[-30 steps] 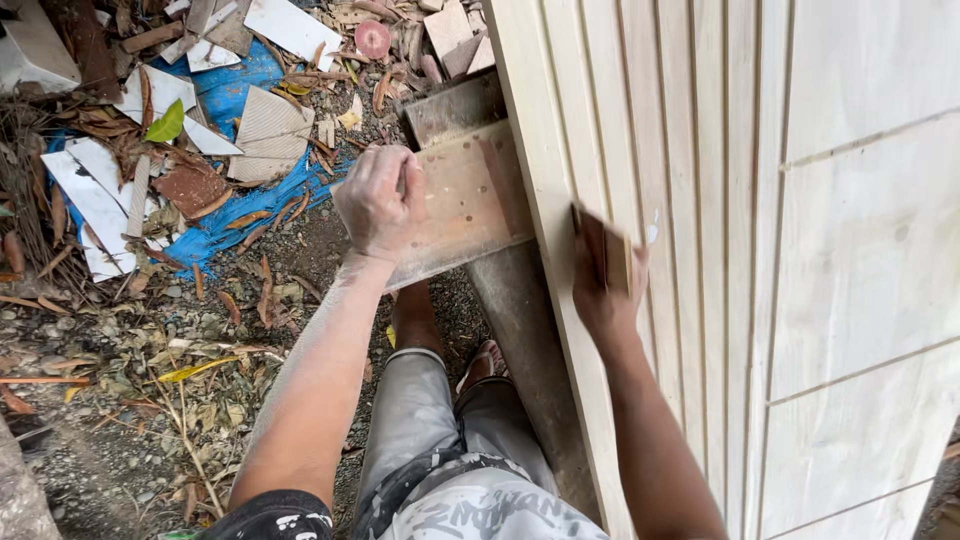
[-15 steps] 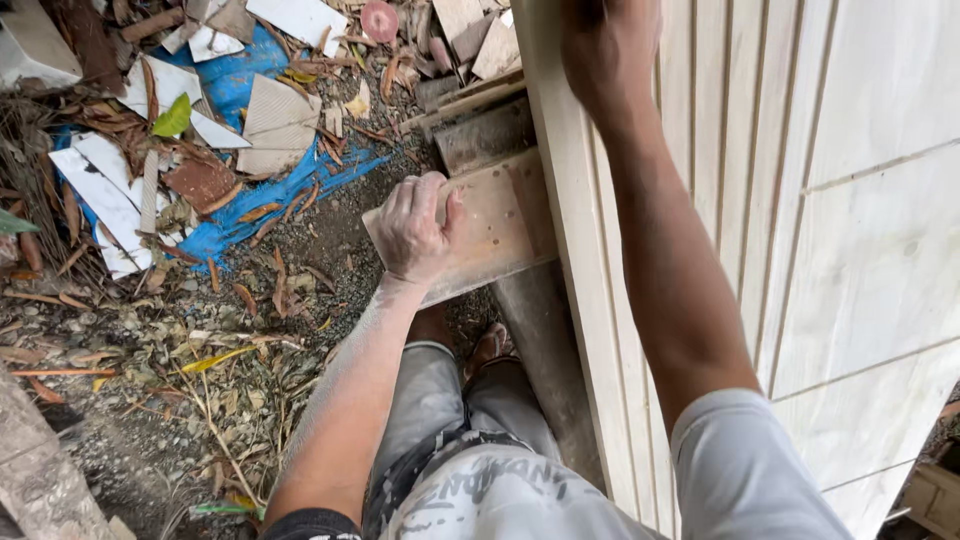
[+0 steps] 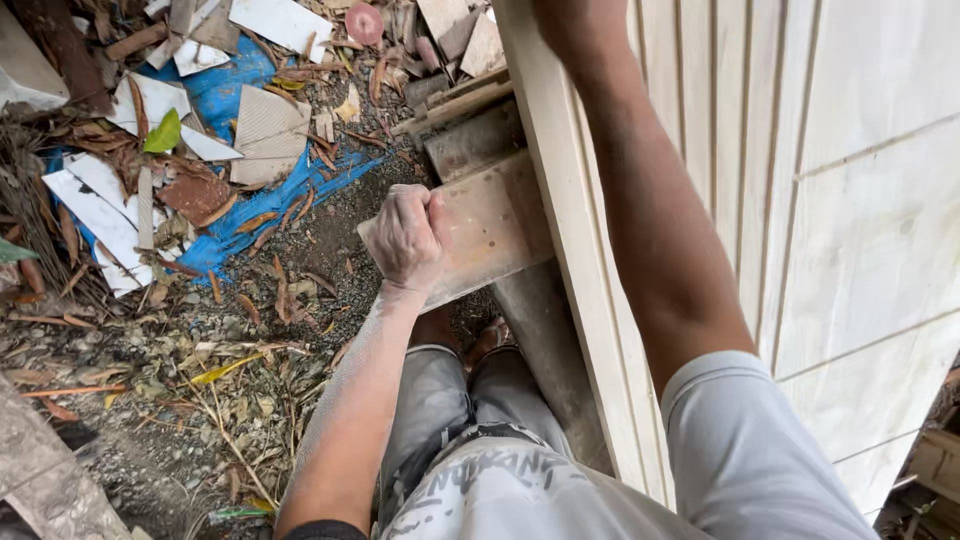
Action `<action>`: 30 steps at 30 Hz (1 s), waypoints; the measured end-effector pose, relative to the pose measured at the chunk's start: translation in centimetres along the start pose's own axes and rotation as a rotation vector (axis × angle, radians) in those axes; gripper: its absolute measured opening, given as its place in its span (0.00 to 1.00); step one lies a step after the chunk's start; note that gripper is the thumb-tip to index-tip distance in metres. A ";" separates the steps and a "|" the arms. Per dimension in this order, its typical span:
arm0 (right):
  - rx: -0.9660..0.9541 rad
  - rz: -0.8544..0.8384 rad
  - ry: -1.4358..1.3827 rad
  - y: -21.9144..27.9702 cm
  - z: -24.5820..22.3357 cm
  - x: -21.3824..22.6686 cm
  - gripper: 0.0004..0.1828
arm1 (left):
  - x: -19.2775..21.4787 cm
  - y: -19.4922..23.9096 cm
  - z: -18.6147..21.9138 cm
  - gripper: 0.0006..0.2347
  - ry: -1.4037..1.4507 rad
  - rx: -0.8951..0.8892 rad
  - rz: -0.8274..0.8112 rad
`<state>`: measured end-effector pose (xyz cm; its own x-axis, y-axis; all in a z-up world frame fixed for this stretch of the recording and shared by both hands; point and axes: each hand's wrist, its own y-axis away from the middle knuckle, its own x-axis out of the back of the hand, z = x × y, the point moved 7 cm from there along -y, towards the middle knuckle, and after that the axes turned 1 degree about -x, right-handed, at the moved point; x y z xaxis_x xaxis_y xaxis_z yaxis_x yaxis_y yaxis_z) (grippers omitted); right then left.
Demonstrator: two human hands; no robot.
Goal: The person sands a large white wooden panel with a sanding block. They move the block back and forth along the grooves and flat surfaces of the panel, applying consistent pressure to smooth the wood.
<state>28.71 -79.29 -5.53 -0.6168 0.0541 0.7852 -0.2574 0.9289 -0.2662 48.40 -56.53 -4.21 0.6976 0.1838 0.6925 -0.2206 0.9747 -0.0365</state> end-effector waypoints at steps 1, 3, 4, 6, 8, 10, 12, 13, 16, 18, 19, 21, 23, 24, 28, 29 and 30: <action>0.065 0.055 -0.002 0.7 -1.7 2.0 0.06 | 0.1 -0.2 0.1 0.08 0.011 -0.018 0.017; 0.068 -0.103 0.156 9.8 -6.1 7.3 0.15 | 0.3 0.8 0.2 0.09 0.026 -0.042 0.051; -0.111 -0.184 0.070 13.9 -6.2 9.6 0.17 | -0.6 0.0 -0.2 0.08 0.012 -0.075 0.086; -0.153 -0.250 0.110 21.4 -9.1 14.2 0.17 | -0.5 0.6 -0.3 0.07 -0.011 -0.085 0.054; -0.215 -0.343 0.135 24.2 -9.7 16.6 0.17 | -0.5 -0.5 0.0 0.07 0.004 -0.033 -0.014; -0.190 -0.312 0.128 23.5 -8.7 15.4 0.19 | 0.2 -0.2 0.1 0.06 -0.003 -0.053 0.024; -0.102 -0.182 0.065 18.6 -6.0 11.8 0.24 | -0.4 0.0 -0.1 0.06 -0.033 -0.089 0.075; -0.127 -0.197 0.052 16.3 -4.7 9.2 0.23 | -0.5 0.5 -0.5 0.06 -0.047 -0.078 0.071; -0.072 -0.141 0.125 8.7 -1.9 3.7 0.06 | -0.9 1.0 -0.8 0.05 -0.084 -0.048 0.067; -0.119 -0.169 0.066 9.4 -2.4 4.5 0.07 | -0.6 -0.1 -0.9 0.05 -0.070 -0.047 0.076; -0.137 -0.181 0.032 11.6 -3.0 6.1 0.07 | -0.4 -0.2 -0.5 0.05 -0.038 -0.057 0.076; -0.152 -0.203 -0.007 20.2 -5.4 11.6 0.19 | 0.0 -0.1 -0.2 0.06 0.020 -0.060 0.105; -0.242 -0.250 0.046 30.0 -6.9 17.0 0.16 | 0.0 0.5 -0.2 0.06 0.014 -0.087 0.090; -0.263 -0.275 0.048 34.6 -7.2 19.7 0.12 | -0.1 0.6 -0.2 0.07 0.013 -0.101 0.081; -0.247 -0.320 0.064 42.4 -8.2 23.7 0.11 | -0.2 1.2 0.2 0.05 -0.021 -0.139 0.060; -0.223 -0.282 0.032 40.1 -7.6 22.9 0.12 | 0.2 1.1 0.6 0.05 -0.031 -0.151 0.090; -0.197 -0.245 -0.001 37.3 -7.6 21.7 0.13 | 0.6 1.2 0.8 0.05 -0.040 -0.162 0.120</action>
<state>11.41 -40.68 5.81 -0.5551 -0.1802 0.8120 -0.2495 0.9674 0.0441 48.03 -55.36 -3.25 0.6448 0.2975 0.7041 -0.1855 0.9545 -0.2334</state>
